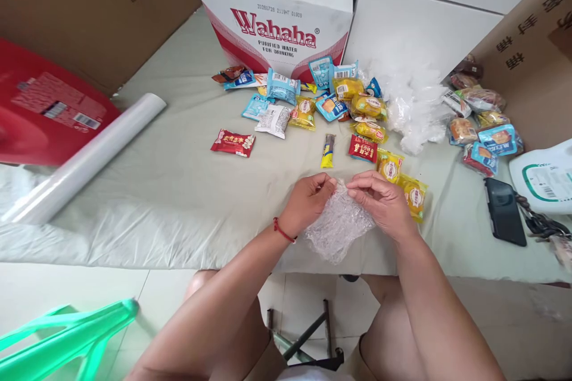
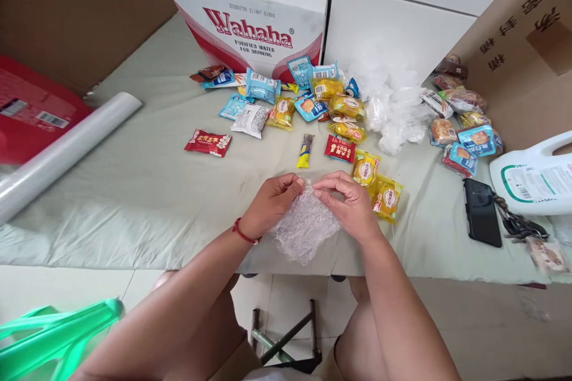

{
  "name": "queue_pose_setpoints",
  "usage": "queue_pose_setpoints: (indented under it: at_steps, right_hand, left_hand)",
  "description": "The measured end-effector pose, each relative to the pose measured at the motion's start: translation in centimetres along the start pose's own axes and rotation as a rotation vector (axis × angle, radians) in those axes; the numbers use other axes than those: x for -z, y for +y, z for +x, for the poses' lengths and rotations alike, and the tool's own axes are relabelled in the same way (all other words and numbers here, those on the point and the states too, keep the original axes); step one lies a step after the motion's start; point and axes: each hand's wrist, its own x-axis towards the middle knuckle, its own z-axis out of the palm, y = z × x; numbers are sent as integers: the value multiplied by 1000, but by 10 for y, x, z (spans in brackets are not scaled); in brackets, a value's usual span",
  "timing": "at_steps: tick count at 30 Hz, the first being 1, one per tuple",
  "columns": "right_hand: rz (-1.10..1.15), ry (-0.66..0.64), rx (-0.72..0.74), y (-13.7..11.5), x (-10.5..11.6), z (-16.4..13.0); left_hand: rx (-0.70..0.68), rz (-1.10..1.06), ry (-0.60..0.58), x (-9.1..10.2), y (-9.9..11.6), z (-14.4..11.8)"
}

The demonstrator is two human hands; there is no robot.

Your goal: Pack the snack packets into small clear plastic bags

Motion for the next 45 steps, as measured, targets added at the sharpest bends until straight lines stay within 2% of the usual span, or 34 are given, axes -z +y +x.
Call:
queue_pose_setpoints:
  at_steps: [3,8,11,13,14,17,19,21,25,28,32,34,37,40,45]
  right_hand:
    - [9,20,15,-1,2,0]
    - [68,43,11,1,1,1]
    - [99,222,-14,4,-2,2]
    - [150,361,-64,2,-6,2]
    - [187,380,-106,0,-9,2]
    - [277,237,-240,-7,-22,-1]
    - [259,152,-257,-10,-32,-3]
    - [207,135,-232,-11,-39,-4]
    - [241,155,-225,-10,-40,-1]
    - [274,135,-245,-10,-35,1]
    - [240,169,-217,-9,-30,3]
    - [333,199,-259,-9,-29,5]
    - [563,230,-424,-10,-25,9]
    - [656,314,-520,-8,-19,13]
    - [727,484,-506,-1,-15,19]
  left_hand:
    - [-35,24,50,3,0,1]
    - [-58,-1,59,6,1,1]
    - [-63,-20,114,6,1,0]
    - [-84,8,211,5,2,-1]
    - [-104,33,264,4,1,-1]
    - [-220,143,360,-2,1,-5]
    - [-326,231,373,-5,0,-8]
    - [-398,297,401,-6,-1,-10]
    - [-392,343,521,-1,0,-10]
    - [-357,348,553,4,1,-8]
    - [-302,310,539,9,4,-8]
    - [-276,223,501,10,5,-7]
    - [-200,-59,407,12,4,-3]
    - [-84,-288,314,12,2,-2]
    - [80,-327,91,5,0,-7]
